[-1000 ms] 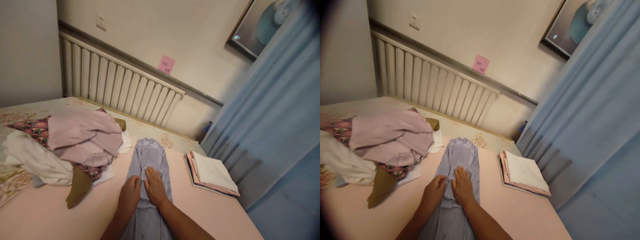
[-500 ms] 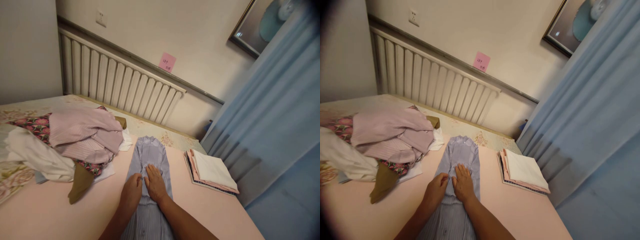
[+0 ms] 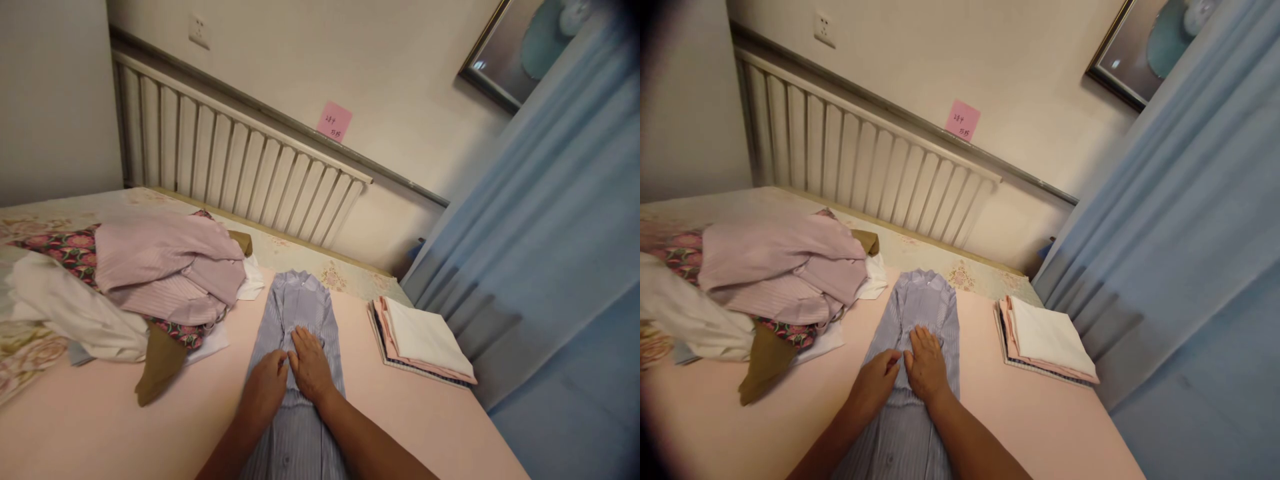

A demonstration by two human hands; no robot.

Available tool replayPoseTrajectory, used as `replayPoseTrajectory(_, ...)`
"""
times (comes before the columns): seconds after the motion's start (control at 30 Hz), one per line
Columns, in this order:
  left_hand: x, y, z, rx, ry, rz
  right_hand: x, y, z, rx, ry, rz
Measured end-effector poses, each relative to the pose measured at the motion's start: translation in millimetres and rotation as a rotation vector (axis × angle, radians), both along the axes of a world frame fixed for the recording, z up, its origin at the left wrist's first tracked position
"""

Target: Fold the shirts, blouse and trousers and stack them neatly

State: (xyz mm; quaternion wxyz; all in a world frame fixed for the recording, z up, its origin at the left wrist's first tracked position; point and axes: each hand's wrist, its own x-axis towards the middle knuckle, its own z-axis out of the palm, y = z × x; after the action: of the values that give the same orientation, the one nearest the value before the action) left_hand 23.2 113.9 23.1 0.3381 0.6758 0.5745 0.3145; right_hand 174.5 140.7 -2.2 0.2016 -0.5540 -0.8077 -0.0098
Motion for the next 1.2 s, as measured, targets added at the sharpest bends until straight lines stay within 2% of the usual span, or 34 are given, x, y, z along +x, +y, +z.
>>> replayPoseTrajectory(0.47,1.3,2.3,-3.4,-0.028,0.014,-0.023,1.4,2.0,-5.8,0.039,0.013,-0.001)
replayPoseTrajectory(1.2,2.4,3.0,-7.4,-0.017,0.016,-0.016,0.8,1.0,-3.0,0.053,-0.016,-0.003)
